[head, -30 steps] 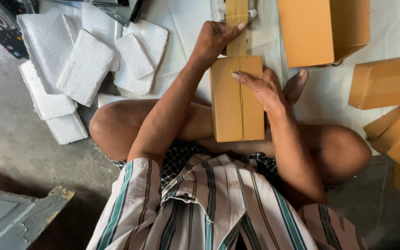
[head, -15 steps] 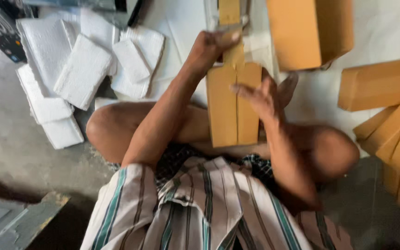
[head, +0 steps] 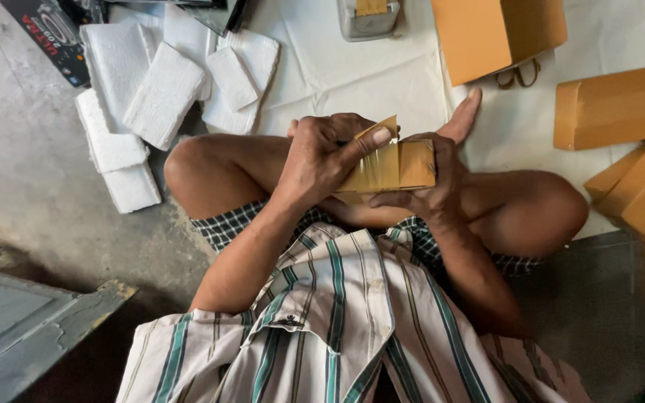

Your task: The person sits on the floor and packs small cardboard boxes. They place white foam inserts and a product box into each carton, then seal the boxes using a tape dispenser. The person repeats this process for multiple boxes.

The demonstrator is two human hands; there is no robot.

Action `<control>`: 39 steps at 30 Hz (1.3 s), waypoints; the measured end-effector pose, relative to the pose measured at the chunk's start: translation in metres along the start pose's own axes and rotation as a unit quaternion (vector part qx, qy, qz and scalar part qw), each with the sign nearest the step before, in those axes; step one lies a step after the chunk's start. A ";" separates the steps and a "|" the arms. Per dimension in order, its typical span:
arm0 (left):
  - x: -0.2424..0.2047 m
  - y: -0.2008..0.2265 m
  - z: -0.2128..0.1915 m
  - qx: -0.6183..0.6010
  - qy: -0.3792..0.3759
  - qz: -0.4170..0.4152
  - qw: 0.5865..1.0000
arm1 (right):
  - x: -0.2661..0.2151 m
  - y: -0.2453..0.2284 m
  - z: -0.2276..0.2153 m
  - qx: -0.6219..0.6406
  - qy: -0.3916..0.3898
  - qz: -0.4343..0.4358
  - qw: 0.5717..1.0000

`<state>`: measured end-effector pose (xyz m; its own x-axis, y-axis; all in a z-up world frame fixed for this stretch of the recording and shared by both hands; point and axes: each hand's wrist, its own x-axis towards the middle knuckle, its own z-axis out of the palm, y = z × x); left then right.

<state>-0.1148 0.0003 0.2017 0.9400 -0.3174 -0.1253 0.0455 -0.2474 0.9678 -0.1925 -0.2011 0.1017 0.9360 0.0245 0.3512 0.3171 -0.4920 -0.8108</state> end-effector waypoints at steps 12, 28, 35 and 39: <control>-0.051 -0.009 0.037 -0.058 -0.042 -0.070 0.995 | -0.044 -0.044 -0.030 0.242 -0.050 0.087 0.965; -0.077 -0.043 0.036 -0.078 -0.054 -0.078 0.992 | -0.056 -0.056 -0.023 -0.025 -0.030 -0.045 0.998; -0.086 -0.028 0.039 0.166 0.103 0.075 0.978 | -0.053 -0.053 -0.025 -0.025 -0.028 -0.025 0.999; -0.099 -0.025 0.040 0.404 0.177 0.213 0.872 | -0.045 -0.052 -0.025 -0.037 -0.040 -0.060 0.997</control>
<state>-0.2225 0.0013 0.1810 0.8656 -0.2708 0.4212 -0.4513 -0.7862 0.4221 -0.2549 -0.1982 0.1401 0.9021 0.1552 0.4027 0.4184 -0.5435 -0.7277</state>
